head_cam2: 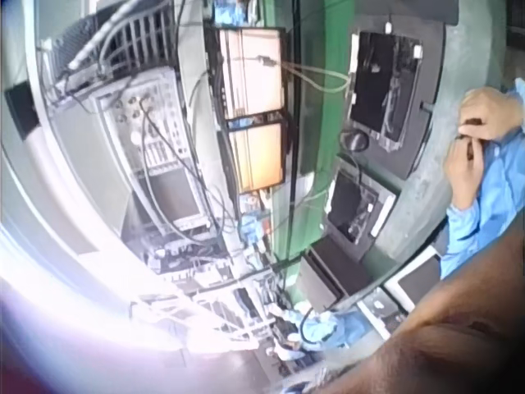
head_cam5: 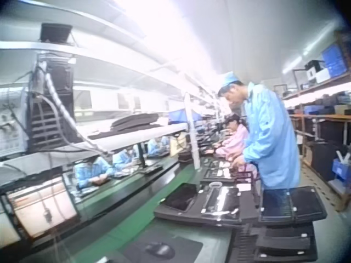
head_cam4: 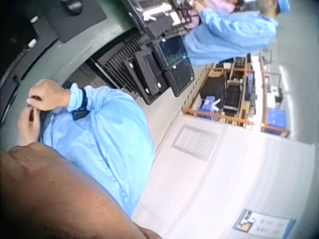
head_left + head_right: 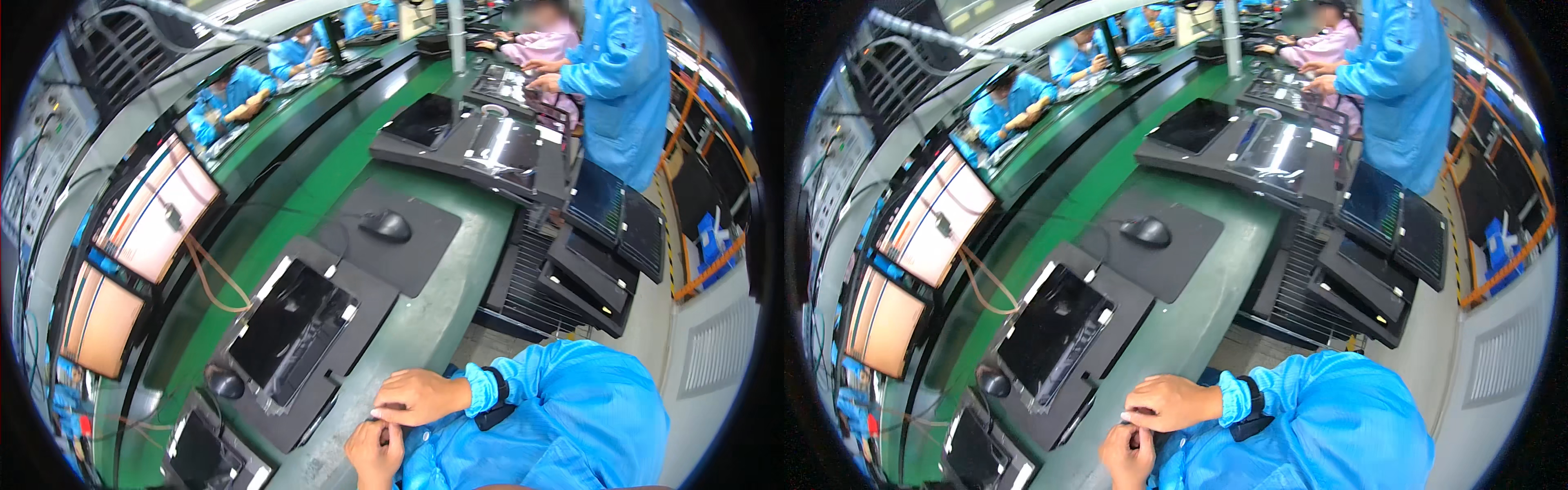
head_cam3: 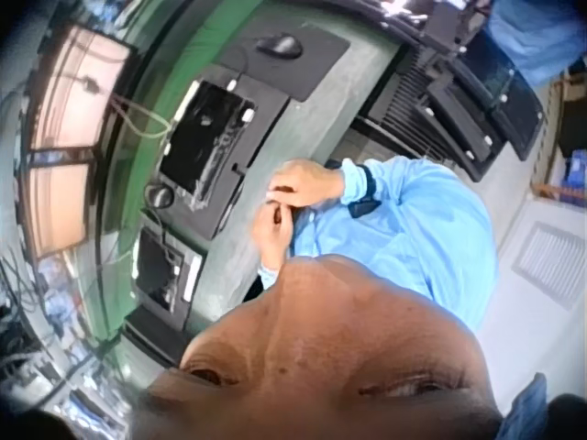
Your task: Testing and labeling tablet computers on an electronics assembly line.
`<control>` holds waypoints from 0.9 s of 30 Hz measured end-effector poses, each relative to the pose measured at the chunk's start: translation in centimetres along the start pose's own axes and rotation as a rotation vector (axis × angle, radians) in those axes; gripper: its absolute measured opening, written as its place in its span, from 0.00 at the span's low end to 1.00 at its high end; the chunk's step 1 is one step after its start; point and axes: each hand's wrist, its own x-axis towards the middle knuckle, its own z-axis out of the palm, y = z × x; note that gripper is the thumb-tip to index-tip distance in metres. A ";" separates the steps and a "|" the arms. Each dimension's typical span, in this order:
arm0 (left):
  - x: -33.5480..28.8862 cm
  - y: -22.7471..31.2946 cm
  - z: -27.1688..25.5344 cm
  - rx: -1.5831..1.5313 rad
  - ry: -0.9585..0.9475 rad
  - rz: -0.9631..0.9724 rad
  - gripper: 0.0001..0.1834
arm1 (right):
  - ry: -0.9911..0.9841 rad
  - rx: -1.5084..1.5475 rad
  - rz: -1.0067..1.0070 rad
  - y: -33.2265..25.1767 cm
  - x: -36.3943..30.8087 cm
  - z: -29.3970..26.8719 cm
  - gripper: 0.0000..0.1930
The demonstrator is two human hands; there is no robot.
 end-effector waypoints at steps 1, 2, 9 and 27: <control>0.4 -0.1 0.2 0.009 0.012 -0.010 0.04 | -0.011 0.009 -0.011 0.1 -0.1 -0.1 0.08; 1.0 -0.2 0.4 -0.012 0.024 0.036 0.04 | 0.010 -0.004 -0.004 0.3 -0.3 -0.3 0.09; 0.6 -0.6 0.5 -0.017 0.058 0.067 0.08 | 0.055 -0.004 -0.016 -0.3 0.0 0.0 0.10; 0.4 -1.0 1.0 0.014 0.086 0.084 0.07 | 0.111 -0.022 -0.053 0.2 -0.4 0.2 0.12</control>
